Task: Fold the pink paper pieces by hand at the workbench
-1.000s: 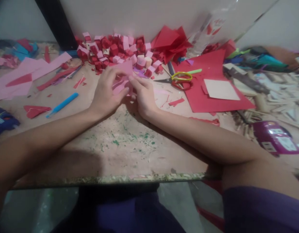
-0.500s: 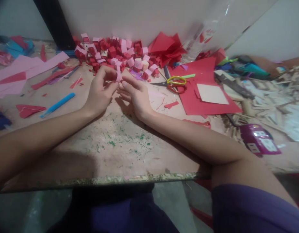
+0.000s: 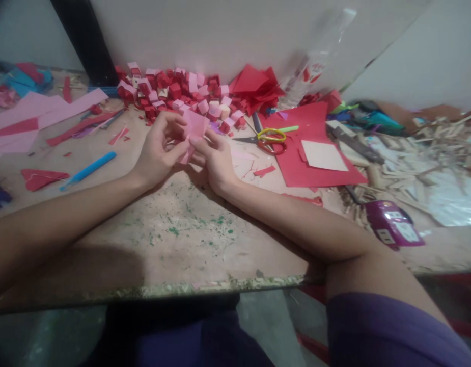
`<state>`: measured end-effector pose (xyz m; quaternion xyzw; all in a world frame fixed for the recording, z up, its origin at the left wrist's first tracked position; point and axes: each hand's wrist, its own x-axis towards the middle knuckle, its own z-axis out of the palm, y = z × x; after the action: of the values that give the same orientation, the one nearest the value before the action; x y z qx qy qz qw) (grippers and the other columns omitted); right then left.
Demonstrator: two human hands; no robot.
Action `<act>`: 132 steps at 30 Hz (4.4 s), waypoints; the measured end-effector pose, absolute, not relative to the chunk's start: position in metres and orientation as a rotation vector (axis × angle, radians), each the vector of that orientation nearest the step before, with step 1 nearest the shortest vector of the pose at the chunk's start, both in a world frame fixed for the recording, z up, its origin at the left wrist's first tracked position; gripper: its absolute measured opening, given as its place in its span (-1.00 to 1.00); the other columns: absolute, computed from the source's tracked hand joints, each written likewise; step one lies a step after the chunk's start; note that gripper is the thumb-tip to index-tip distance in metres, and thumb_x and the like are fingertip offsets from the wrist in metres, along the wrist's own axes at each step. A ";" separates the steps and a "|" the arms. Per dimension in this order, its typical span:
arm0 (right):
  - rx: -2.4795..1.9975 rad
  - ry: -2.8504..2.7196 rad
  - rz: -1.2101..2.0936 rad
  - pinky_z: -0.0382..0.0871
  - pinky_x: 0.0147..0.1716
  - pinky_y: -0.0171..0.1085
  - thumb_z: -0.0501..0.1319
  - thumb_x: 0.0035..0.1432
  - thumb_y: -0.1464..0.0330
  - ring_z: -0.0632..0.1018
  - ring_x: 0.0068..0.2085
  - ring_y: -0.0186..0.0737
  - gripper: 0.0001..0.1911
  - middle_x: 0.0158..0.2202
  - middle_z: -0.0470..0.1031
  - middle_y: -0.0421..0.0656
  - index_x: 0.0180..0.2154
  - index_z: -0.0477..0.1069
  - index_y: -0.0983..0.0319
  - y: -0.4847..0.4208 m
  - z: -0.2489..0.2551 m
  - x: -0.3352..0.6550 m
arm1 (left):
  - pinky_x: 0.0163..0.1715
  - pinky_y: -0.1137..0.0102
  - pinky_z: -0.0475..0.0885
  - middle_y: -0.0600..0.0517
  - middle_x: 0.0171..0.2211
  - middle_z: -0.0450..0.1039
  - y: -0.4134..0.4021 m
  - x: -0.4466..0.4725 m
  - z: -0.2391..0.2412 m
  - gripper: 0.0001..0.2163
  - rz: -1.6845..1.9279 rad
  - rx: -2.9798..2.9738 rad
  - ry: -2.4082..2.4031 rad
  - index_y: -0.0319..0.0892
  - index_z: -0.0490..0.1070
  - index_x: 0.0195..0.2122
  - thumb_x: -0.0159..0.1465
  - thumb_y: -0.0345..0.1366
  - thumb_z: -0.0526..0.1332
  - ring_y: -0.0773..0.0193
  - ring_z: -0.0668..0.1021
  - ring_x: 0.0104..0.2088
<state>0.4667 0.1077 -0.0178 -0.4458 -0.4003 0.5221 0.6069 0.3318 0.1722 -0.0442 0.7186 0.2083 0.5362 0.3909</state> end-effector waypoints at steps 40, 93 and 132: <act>-1.082 -1.045 0.935 0.51 -0.24 -0.19 0.54 0.05 0.15 0.57 -0.19 -0.17 -0.74 -0.22 0.63 -0.18 -0.29 0.63 0.13 0.119 -0.037 0.477 | -0.43 0.43 0.37 0.08 -0.52 0.38 0.185 0.332 -0.037 -0.69 1.321 1.628 0.689 -0.15 0.37 -0.51 0.36 -0.18 0.32 0.33 0.42 -0.45; -1.106 -1.031 1.062 0.17 -0.59 -0.34 0.42 0.18 -0.10 0.25 -0.55 -0.38 -0.42 -0.56 0.22 -0.29 -0.52 0.27 0.16 0.120 -0.031 0.472 | -0.49 0.42 0.19 0.12 -0.57 0.26 0.176 0.331 -0.028 -0.67 1.233 1.604 0.718 -0.19 0.29 -0.58 0.35 -0.46 0.24 0.39 0.29 -0.52; -1.205 -1.175 1.141 0.39 -0.54 -0.35 0.46 0.22 0.05 0.50 -0.53 -0.35 -0.53 -0.56 0.46 -0.22 -0.53 0.45 0.22 0.111 -0.024 0.472 | -0.47 0.38 0.20 0.12 -0.55 0.20 0.185 0.330 -0.039 -0.56 1.416 1.625 0.829 -0.13 0.28 -0.52 0.41 0.01 0.29 0.32 0.30 -0.48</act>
<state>0.4717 0.1105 -0.0237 -0.5039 -0.4914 0.4772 0.5262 0.3300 0.1850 -0.0393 0.6437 0.3284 0.5609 0.4039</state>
